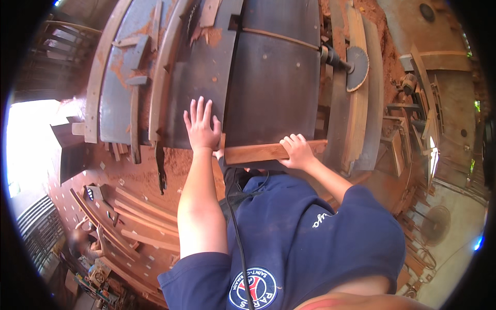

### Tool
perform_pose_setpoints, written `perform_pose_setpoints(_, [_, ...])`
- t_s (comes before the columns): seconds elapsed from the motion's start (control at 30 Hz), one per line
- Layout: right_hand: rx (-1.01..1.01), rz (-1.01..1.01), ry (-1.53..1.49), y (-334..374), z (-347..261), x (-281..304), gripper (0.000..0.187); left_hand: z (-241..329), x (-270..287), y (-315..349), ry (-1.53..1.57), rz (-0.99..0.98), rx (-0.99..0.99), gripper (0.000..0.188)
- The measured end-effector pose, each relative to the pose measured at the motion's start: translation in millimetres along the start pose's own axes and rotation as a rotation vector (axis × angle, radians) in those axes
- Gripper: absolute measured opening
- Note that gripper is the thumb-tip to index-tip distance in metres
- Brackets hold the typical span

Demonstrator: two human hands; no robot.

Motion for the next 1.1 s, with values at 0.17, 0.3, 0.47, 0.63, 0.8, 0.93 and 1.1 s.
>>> perform_pose_setpoints(0.17, [0.169,-0.04,0.094,-20,26,11,0.067,-2,5,4,-0.027,-0.051,0.039,0.054])
perform_pose_setpoints(0.3, [-0.024,0.116,0.162,-75,89,44,0.062,3,2,-4,-0.029,-0.032,0.006,0.054])
perform_pose_setpoints(0.47, [-0.385,0.511,0.221,-151,160,61,0.058,2,-2,-4,-0.031,-0.013,0.014,0.053])
perform_pose_setpoints(0.63, [-0.388,0.562,0.187,-135,140,45,0.054,1,0,-2,-0.024,-0.021,0.02,0.052])
perform_pose_setpoints(0.8, [-0.206,0.359,0.04,-45,50,9,0.054,-1,-2,0,-0.041,-0.012,0.014,0.052])
perform_pose_setpoints(0.93, [0.066,-0.033,-0.003,6,12,-4,0.062,-1,-4,1,-0.055,-0.031,0.024,0.053])
perform_pose_setpoints(1.1, [0.109,-0.135,0.012,3,25,-2,0.071,-1,-5,1,-0.066,-0.036,0.02,0.053])
Point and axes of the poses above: each hand's wrist, its own y-axis away from the middle knuckle, its own x-axis out of the back of the hand, z = x × y, the point moved 3 cm from there along -y, towards the middle knuckle, and after that the axes turned 12 degrees about -y, right-handed, at the moved point
